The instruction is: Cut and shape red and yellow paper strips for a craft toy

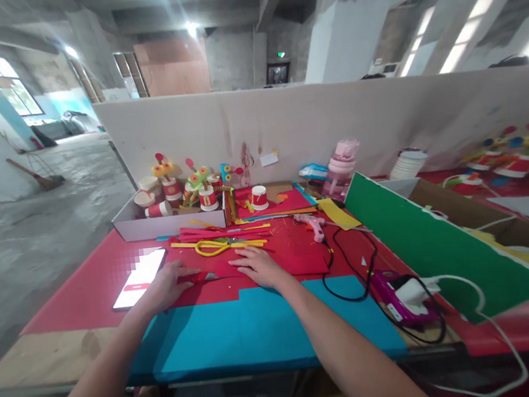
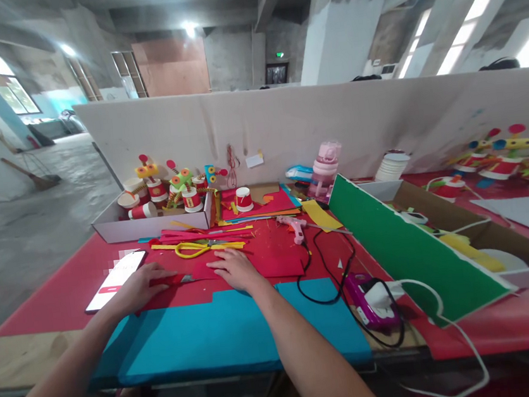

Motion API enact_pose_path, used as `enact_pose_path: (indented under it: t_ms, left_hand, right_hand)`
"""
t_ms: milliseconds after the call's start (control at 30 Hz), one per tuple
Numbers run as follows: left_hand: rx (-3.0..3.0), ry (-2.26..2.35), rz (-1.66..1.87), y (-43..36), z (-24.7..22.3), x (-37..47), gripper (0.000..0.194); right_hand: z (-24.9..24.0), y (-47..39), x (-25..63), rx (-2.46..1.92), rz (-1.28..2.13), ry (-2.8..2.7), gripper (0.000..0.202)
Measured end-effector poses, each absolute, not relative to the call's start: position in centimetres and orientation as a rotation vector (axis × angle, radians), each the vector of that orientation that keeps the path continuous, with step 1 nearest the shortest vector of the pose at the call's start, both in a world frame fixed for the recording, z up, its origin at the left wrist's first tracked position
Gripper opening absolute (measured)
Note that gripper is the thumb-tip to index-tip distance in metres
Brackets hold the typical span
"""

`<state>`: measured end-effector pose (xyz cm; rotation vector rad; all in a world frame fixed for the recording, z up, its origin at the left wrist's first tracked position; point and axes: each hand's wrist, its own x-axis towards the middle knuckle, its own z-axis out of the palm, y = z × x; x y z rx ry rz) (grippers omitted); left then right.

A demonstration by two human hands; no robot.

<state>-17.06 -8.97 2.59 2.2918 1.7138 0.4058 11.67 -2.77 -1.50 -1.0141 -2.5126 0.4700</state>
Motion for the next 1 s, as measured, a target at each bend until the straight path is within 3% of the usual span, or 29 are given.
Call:
enact_pose_path:
  t_ms: [467, 600, 1000]
  left_hand:
    - [2.395, 1.792, 0.361, -8.4, 3.2, -17.4, 0.035]
    - [2.414, 1.759, 0.359, -8.3, 2.8, -17.3, 0.036]
    - [2.392, 1.774, 0.322, -8.7, 2.9, -17.0, 0.035]
  right_hand:
    - [-0.4, -3.4, 9.8, -1.084, 0.344, -2.472, 0.036]
    - [-0.1, -3.8, 12.9, -0.902, 0.434, -2.558, 0.037]
    - [-1.1, -4.0, 14.3, -0.953, 0.51, -2.569, 0.037]
